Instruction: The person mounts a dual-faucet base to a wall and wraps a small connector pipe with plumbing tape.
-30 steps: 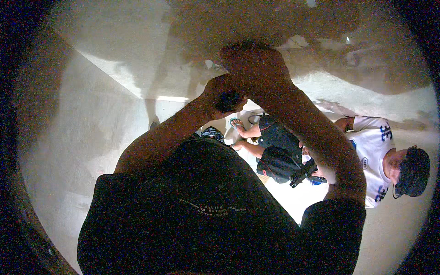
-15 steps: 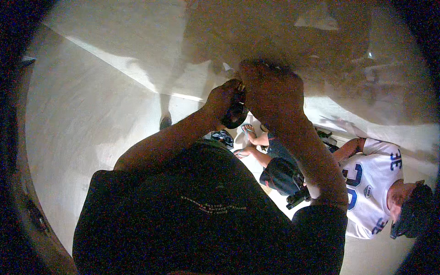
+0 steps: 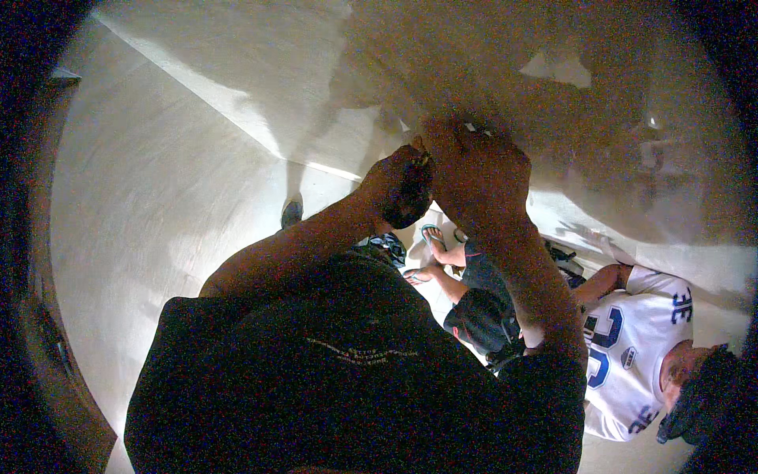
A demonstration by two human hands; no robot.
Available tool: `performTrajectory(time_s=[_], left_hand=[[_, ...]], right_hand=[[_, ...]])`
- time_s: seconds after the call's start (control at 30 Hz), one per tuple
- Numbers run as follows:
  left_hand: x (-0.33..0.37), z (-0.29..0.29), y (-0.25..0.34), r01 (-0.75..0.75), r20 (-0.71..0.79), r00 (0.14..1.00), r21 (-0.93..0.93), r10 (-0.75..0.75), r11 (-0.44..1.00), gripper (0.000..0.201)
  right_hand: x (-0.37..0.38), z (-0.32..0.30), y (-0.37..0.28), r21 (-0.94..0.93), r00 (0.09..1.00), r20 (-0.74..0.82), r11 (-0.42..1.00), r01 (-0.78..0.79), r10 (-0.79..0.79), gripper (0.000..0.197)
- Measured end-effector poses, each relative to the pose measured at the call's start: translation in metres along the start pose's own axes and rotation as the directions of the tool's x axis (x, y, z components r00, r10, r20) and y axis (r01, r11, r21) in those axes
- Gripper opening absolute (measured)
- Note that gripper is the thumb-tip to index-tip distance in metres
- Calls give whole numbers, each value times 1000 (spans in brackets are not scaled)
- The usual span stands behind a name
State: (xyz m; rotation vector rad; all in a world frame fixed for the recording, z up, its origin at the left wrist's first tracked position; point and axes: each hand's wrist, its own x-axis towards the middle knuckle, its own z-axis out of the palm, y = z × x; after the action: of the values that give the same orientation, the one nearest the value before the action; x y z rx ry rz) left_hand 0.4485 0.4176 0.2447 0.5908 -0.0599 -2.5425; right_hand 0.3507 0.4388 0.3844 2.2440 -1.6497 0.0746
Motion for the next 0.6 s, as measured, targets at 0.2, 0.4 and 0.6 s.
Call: performTrajectory(time_s=[0.2,0.4,0.6], left_hand=[[-18,19,10,34,-79,996,73,-28,997,26],[-3,13,3,-35,-69,996,229,52,973,30],[-10,21,6,26,-98,995,426,18,905,32]], right_hand=[[-6,4,6,86,999,-46,996,11,-7,12],[-22,8,15,145,988,-149,989,-13,35,14],[-46,20,26,277,953,-275,960,-47,126,15]])
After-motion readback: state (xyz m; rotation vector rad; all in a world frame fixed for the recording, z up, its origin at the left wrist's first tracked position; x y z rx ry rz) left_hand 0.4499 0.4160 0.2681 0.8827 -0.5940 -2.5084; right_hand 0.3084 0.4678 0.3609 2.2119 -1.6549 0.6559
